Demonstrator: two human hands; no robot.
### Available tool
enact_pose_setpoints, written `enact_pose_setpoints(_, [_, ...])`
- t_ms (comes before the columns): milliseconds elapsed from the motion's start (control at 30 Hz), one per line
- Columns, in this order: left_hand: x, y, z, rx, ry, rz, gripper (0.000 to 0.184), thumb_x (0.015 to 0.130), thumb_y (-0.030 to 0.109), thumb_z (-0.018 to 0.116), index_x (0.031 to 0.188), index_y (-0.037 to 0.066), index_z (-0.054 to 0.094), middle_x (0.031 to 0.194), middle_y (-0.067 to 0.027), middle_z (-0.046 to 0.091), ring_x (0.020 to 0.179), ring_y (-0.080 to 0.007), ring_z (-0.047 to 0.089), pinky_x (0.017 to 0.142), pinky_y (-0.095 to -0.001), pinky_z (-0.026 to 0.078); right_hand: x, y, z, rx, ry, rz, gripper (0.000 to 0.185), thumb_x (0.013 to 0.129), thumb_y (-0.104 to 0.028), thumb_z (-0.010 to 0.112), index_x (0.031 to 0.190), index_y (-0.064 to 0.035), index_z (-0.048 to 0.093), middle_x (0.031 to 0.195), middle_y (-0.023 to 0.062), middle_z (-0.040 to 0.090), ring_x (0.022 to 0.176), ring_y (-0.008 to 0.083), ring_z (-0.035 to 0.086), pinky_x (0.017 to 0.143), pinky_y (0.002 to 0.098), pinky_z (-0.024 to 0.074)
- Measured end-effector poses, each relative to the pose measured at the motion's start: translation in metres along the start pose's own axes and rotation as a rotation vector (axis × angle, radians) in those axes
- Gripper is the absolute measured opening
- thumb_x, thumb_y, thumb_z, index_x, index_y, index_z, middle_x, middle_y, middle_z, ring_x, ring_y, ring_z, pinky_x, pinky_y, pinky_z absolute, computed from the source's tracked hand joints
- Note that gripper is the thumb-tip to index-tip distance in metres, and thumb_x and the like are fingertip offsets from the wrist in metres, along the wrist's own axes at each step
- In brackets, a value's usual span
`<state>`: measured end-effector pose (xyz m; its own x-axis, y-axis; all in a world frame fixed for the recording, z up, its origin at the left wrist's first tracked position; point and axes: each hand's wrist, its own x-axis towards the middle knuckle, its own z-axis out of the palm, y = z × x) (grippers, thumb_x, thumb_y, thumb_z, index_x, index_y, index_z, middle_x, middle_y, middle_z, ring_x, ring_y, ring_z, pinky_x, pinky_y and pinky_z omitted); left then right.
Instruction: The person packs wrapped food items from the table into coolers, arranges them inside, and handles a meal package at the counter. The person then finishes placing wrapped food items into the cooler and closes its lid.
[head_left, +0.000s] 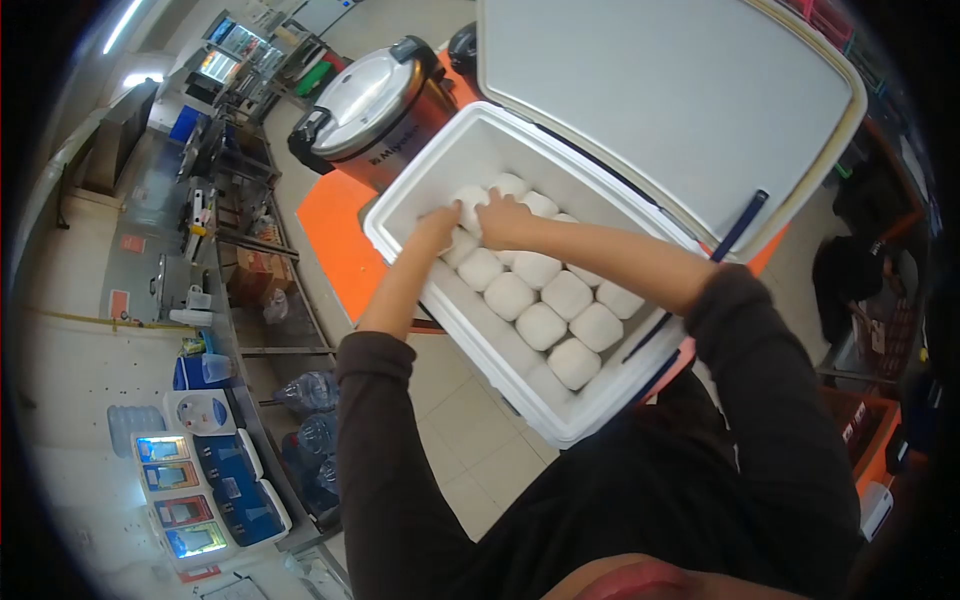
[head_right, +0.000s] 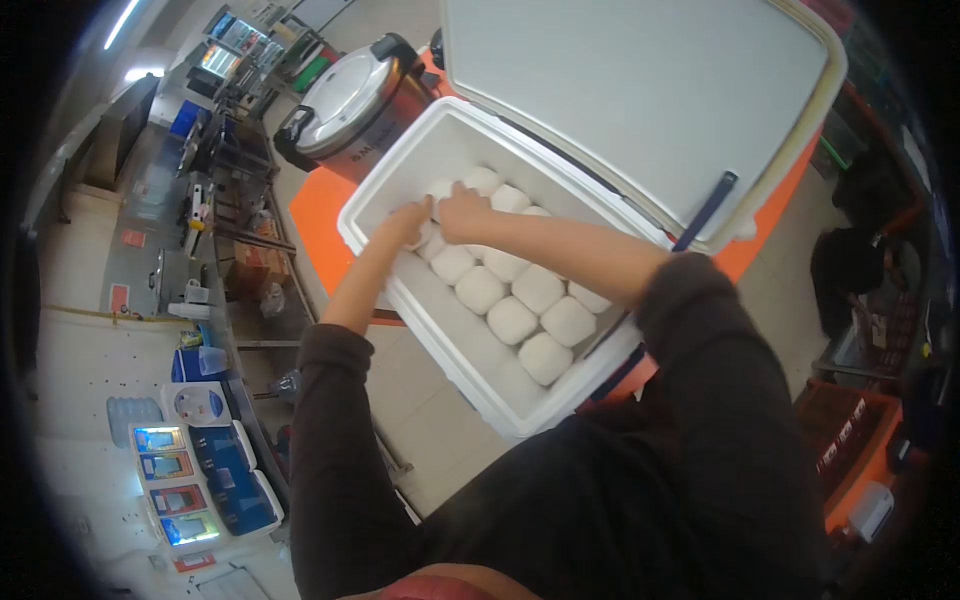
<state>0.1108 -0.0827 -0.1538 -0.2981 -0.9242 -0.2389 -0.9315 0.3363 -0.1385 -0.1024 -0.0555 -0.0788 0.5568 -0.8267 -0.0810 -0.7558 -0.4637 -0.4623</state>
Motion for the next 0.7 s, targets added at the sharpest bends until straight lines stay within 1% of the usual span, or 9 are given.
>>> enact_pose_setpoints(67, [0.002, 0.0, -0.047, -0.482, -0.316, -0.162, 0.05, 0.071, -0.006, 0.054, 0.12, 0.003, 0.046, 0.104, -0.0246, 0.062, 0.084, -0.0366, 0.066, 0.072, -0.0438, 0.053, -0.045, 0.0, -0.06, -0.069, -0.433, -0.353, 0.034, 0.082, -0.013, 0.059, 0.115, -0.0054, 0.054, 0.107, 0.017, 0.06, 0.094, 0.0311, 0.061, 0.078, 0.0406, 0.0493])
enact_pose_setpoints(133, [0.007, -0.009, -0.04, -0.496, -0.378, -0.201, 0.055, 0.069, -0.008, 0.051, 0.123, 0.001, 0.045, 0.108, -0.0247, 0.062, 0.095, -0.0381, 0.063, 0.08, -0.0443, 0.051, -0.139, 0.018, -0.122, 0.463, -0.469, -0.63, 0.032, 0.087, -0.014, 0.056, 0.118, -0.0053, 0.053, 0.105, 0.0091, 0.06, 0.091, 0.0239, 0.06, 0.078, 0.0381, 0.0481])
enact_pose_setpoints(233, [0.031, -0.056, 0.053, -0.189, -0.133, -0.082, 0.046, 0.072, 0.003, 0.056, 0.117, 0.002, 0.051, 0.115, -0.0209, 0.06, 0.104, -0.0395, 0.058, 0.092, -0.0447, 0.045, -0.241, 0.067, -0.17, 0.877, -0.803, -0.787, 0.035, 0.095, -0.019, 0.052, 0.128, -0.0072, 0.051, 0.094, 0.0064, 0.061, 0.085, 0.0159, 0.058, 0.072, 0.0307, 0.0485])
enact_pose_setpoints(300, [0.031, -0.073, 0.107, -0.009, 0.43, 0.099, 0.041, 0.082, 0.01, 0.054, 0.123, 0.005, 0.051, 0.114, -0.0178, 0.06, 0.109, -0.0342, 0.056, 0.091, -0.0419, 0.046, -0.295, 0.121, -0.175, 1.037, -0.851, -0.63, 0.034, 0.097, -0.015, 0.05, 0.129, -0.0022, 0.051, 0.095, 0.0076, 0.062, 0.086, 0.014, 0.059, 0.08, 0.0299, 0.0485])
enact_pose_setpoints(333, [0.008, 0.015, 0.013, -0.244, 0.23, -0.282, 0.022, 0.087, 0.008, 0.046, 0.106, 0.002, 0.054, 0.095, -0.016, 0.063, 0.097, -0.0291, 0.06, 0.08, -0.0408, 0.049, -0.32, 0.149, -0.168, 1.074, -0.699, -0.457, 0.033, 0.097, -0.014, 0.05, 0.128, -0.0022, 0.051, 0.095, 0.0072, 0.063, 0.086, 0.0138, 0.059, 0.08, 0.0296, 0.0484])
enact_pose_setpoints(367, [0.001, 0.029, 0.0, 0.031, 0.295, -0.197, 0.022, 0.089, 0.014, 0.049, 0.107, 0.002, 0.052, 0.103, -0.0197, 0.059, 0.097, -0.0335, 0.059, 0.078, -0.0414, 0.051, -0.343, 0.178, -0.156, 1.109, -0.554, -0.29, 0.032, 0.096, -0.013, 0.049, 0.126, -0.0021, 0.052, 0.095, 0.0069, 0.063, 0.087, 0.0135, 0.059, 0.08, 0.0293, 0.0483])
enact_pose_setpoints(500, [-0.021, 0.084, -0.023, -0.026, 0.009, -0.4, 0.045, 0.079, 0.016, 0.067, 0.116, 0.003, 0.047, 0.118, -0.0255, 0.044, 0.097, -0.0402, 0.058, 0.078, -0.0423, 0.053, -0.401, 0.3, -0.077, 1.093, 0.204, 0.669, 0.03, 0.084, -0.009, 0.049, 0.114, -0.0071, 0.057, 0.086, 0.0032, 0.062, 0.075, 0.0099, 0.058, 0.066, 0.0253, 0.0463])
enact_pose_setpoints(567, [-0.018, 0.099, -0.031, 0.055, -0.017, -0.442, 0.054, 0.075, 0.015, 0.07, 0.122, 0.004, 0.044, 0.117, -0.0235, 0.045, 0.098, -0.0392, 0.058, 0.078, -0.0419, 0.053, -0.398, 0.369, -0.045, 0.961, 0.267, 1.082, 0.025, 0.083, -0.01, 0.052, 0.107, -0.0085, 0.057, 0.081, 0.0021, 0.06, 0.075, 0.009, 0.057, 0.064, 0.0256, 0.046])
enact_pose_setpoints(700, [-0.017, 0.073, 0.01, 0.322, 0.07, -0.406, 0.062, 0.069, 0.005, 0.071, 0.125, 0.004, 0.044, 0.12, -0.0208, 0.046, 0.096, -0.0401, 0.057, 0.079, -0.0444, 0.051, -0.345, 0.484, 0.019, 0.506, 0.436, 0.747, 0.042, 0.074, -0.014, 0.065, 0.115, -0.0058, 0.056, 0.112, 0.0191, 0.056, 0.095, 0.029, 0.059, 0.073, 0.0417, 0.05])
